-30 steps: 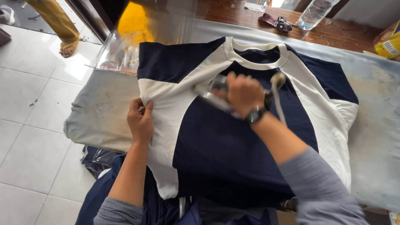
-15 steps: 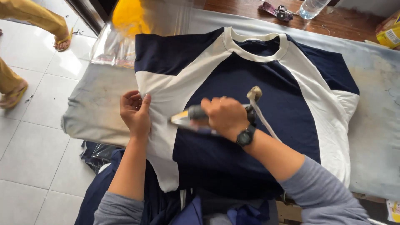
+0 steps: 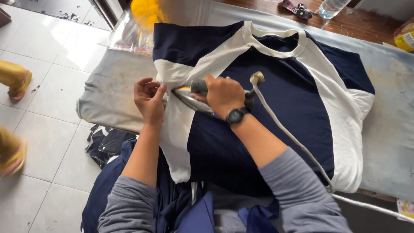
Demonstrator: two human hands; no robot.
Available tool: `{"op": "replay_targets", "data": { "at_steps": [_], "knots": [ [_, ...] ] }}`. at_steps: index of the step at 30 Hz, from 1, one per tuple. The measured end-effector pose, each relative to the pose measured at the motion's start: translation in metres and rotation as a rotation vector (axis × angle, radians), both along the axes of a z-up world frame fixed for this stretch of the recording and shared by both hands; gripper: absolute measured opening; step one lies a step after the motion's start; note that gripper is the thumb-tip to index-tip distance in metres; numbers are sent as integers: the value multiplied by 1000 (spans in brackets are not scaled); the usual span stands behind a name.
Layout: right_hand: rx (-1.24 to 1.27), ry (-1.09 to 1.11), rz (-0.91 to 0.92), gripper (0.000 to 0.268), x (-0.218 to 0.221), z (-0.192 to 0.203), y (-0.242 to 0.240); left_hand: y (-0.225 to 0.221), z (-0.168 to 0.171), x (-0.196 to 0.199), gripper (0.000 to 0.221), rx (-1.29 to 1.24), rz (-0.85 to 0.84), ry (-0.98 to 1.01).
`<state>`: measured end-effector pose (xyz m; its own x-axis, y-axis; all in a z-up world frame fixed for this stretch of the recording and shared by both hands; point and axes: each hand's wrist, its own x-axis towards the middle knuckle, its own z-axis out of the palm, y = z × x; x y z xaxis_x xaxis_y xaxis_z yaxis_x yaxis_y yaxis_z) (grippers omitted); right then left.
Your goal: Ironing a blue and white shirt on an ironing board using a steam iron.
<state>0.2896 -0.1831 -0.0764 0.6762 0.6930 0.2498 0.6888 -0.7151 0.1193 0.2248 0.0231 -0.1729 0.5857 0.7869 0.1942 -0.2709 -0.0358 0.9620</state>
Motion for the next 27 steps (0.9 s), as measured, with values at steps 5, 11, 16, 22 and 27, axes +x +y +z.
{"op": "replay_targets", "data": {
  "at_steps": [5, 11, 16, 22, 27],
  "knots": [
    [-5, 20, 125, 63, -6, 5, -1, 9, -19, 5, 42, 9, 9, -11],
    [46, 78, 91, 66, -4, 4, 6, 11, -22, 8, 42, 19, 28, 3],
    [-85, 54, 104, 64, -6, 8, -29, 11, -20, 6, 38, 95, 70, 62],
    [-33, 123, -501, 90, 129, -13, -138, 8, -17, 6, 32, 165, 99, 113],
    [-24, 144, -751, 82, 137, 1, -184, 10, -19, 9, 30, 287, 125, 191]
  ]
}}
